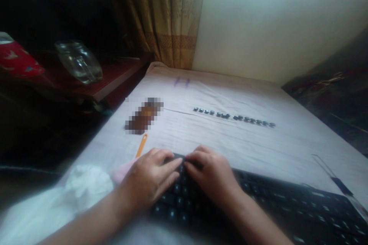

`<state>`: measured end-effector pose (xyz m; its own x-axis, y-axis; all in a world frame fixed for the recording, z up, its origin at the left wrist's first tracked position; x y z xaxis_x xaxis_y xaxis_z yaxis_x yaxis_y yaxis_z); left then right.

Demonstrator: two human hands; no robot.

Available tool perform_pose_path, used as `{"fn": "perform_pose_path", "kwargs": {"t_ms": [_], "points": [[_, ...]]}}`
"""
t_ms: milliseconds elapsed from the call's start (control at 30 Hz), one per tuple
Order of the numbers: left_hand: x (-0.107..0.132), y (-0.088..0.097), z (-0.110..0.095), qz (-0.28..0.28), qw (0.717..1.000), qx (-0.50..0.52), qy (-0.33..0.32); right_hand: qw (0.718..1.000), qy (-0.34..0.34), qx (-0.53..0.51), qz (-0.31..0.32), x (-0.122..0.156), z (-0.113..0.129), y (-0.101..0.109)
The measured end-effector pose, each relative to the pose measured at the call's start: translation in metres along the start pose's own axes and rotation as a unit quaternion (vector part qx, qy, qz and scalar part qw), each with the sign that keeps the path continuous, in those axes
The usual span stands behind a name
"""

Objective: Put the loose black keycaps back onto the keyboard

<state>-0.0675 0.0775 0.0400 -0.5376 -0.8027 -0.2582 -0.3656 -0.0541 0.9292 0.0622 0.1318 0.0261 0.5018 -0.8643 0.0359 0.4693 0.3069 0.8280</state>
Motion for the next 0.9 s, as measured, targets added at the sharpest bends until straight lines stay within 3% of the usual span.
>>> {"fn": "perform_pose_path", "kwargs": {"t_ms": [300, 900], "points": [[-0.0007, -0.0030, 0.0018, 0.006, 1.000, -0.002, 0.012, 0.999, 0.028, -0.030, -0.007, 0.0003, -0.0006, 0.0015], [0.0004, -0.0027, -0.0002, 0.003, 1.000, -0.022, 0.005, 0.998, -0.055, -0.024, 0.007, -0.0056, -0.0014, 0.0023]]}}
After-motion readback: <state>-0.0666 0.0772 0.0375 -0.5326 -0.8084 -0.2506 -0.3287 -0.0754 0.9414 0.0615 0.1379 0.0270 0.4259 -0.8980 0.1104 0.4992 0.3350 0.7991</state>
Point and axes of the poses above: each hand's wrist, its own x-axis away from the middle knuckle, its own y-axis out of the back of the hand, z = x × y, the point moved 8 cm from there along -x, towards the middle knuckle, and after that the axes turned 11 degrees about z, right-handed, at the moved point
